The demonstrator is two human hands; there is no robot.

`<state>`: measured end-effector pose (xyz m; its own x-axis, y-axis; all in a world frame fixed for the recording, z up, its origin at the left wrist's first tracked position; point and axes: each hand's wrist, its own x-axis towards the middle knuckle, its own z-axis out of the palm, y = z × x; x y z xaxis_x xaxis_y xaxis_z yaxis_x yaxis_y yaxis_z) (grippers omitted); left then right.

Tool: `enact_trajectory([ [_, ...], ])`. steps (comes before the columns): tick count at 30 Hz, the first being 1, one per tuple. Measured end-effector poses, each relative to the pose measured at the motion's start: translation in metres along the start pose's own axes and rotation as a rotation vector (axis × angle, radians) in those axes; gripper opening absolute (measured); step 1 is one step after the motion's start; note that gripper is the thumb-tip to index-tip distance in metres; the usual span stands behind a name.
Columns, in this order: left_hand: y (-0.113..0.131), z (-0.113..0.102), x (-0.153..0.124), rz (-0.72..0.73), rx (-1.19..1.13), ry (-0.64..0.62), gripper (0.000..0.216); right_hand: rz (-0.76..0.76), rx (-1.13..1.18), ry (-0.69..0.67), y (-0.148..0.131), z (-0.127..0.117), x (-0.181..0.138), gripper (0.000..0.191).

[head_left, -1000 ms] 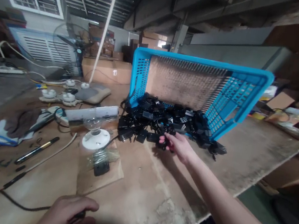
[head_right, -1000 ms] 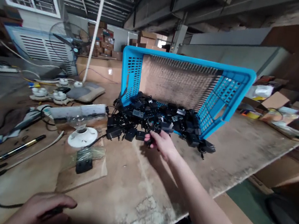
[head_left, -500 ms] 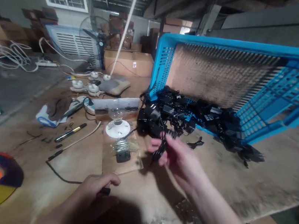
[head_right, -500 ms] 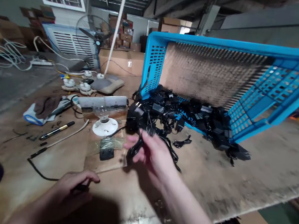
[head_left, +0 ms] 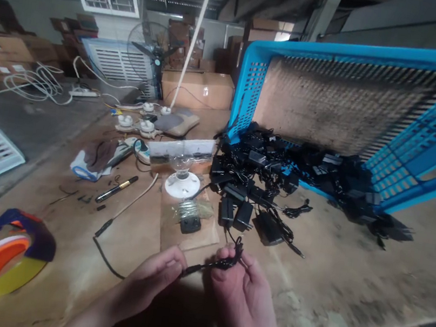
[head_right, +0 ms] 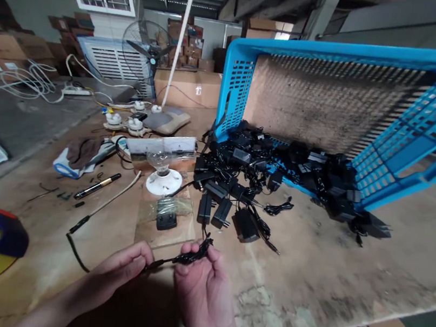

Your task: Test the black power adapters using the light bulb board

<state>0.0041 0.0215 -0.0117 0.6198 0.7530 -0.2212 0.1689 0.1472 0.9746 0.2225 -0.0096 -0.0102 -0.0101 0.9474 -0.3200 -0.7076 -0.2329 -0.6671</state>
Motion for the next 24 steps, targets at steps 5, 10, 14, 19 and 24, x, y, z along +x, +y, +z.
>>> enact_trajectory([
  [5,-0.002,0.0,0.001,0.023,-0.065,-0.01,0.048,-0.002,-0.06,-0.053,0.018,0.005,0.0,0.028],
  [10,0.009,-0.006,-0.004,0.063,0.121,0.016,0.053,-0.13,-0.619,0.014,-0.021,-0.016,0.027,0.06],
  [14,0.015,-0.006,-0.004,0.141,0.283,-0.122,0.058,-0.288,-1.119,0.209,-0.074,-0.034,0.071,0.066],
  [19,0.013,0.001,0.0,0.188,0.379,-0.143,0.055,-0.291,-1.452,0.229,-0.083,-0.016,0.085,0.066],
  [24,0.012,0.0,0.001,0.224,0.476,-0.047,0.036,-0.354,-1.675,0.228,-0.059,-0.001,0.06,0.081],
])
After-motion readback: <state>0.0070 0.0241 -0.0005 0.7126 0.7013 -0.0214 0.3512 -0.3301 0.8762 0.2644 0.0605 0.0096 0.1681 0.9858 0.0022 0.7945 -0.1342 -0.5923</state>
